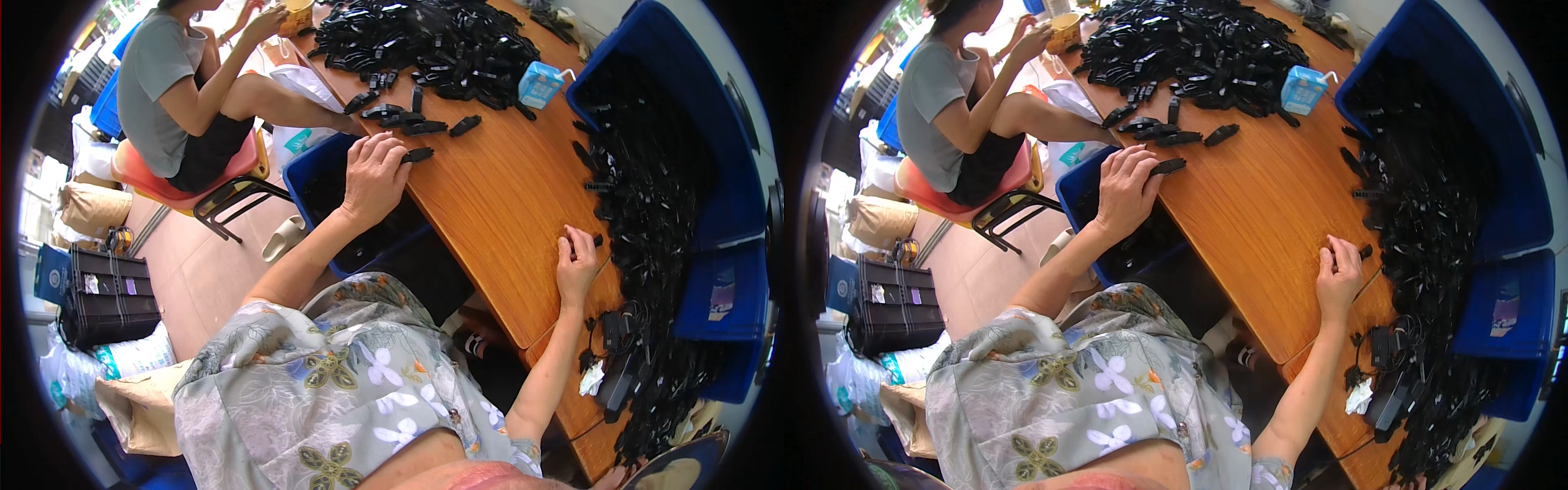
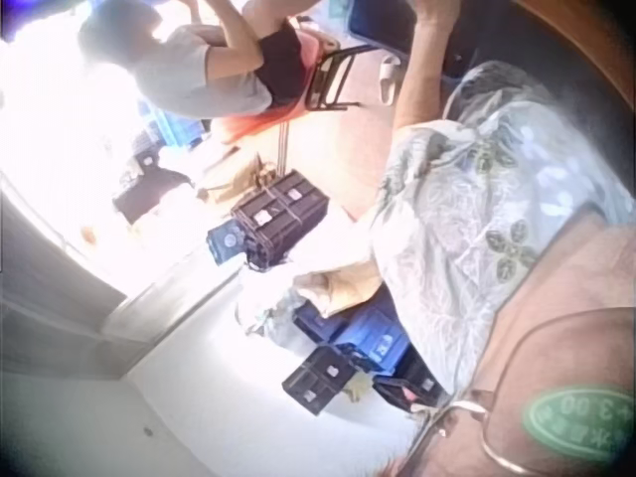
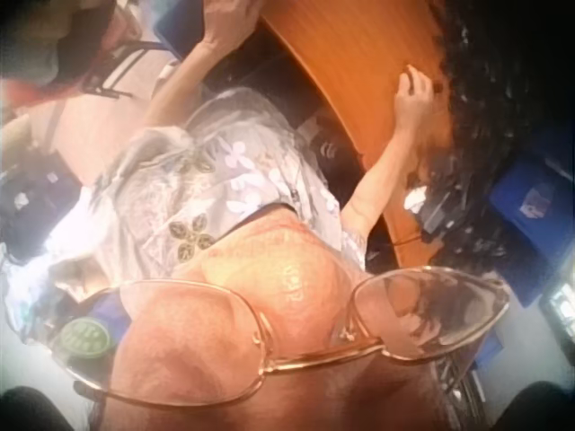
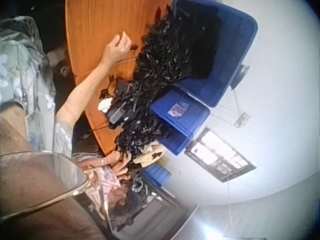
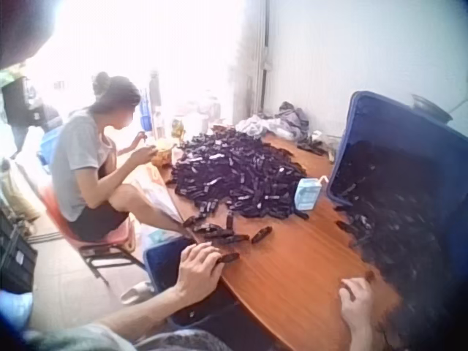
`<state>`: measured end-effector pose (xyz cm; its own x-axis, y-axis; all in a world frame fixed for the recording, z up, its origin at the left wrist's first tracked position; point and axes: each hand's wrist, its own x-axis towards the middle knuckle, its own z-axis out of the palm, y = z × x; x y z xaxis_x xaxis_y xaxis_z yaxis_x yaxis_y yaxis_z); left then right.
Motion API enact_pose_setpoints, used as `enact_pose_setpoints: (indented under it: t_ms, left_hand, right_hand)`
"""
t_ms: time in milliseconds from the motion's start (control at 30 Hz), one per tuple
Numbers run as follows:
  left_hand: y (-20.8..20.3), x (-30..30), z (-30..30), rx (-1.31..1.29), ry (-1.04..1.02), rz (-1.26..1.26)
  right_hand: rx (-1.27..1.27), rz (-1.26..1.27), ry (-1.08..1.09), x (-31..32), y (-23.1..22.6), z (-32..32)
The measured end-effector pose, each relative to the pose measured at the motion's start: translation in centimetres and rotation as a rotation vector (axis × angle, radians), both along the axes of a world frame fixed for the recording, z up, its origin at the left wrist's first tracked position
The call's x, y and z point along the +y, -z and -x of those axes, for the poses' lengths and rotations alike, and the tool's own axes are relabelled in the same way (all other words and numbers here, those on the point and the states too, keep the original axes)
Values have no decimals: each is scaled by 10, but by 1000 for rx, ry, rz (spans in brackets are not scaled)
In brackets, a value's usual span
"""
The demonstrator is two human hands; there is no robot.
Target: The person assembles plastic components by fitting small plastic pieces into larger plastic parts by hand and placing the assembled parts on the table.
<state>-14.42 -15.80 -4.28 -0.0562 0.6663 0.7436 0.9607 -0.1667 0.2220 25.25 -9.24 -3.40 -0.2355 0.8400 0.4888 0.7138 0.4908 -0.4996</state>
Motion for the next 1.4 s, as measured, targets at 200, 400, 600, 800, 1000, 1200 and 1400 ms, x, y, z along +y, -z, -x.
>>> enact_pose_setpoints:
  t_ms: [200,400,600,800,1000,1200,1400]
  left_hand:
    - [-8,22,33,12,-176,25]
    - [-27,65,56,61,-88,418]
    - [-21,57,53,57,-39,358]
    - [-12,22,50,27,-72,271]
    - [2,1,51,-106,-142,195]
    - [-21,23,26,9,-86,84]
    - [-31,102,-14,-36,-149,276]
  right_hand:
    - [14,77,30,-1,-3,1]
    - [47,49,14,0,-1,3]
    - [47,51,5,-3,-2,0]
    - [51,71,15,-3,-2,1]
    - [22,22,25,2,-2,-2]
    - [58,36,22,-5,-4,2]
    - [73,21,22,-5,1,7]
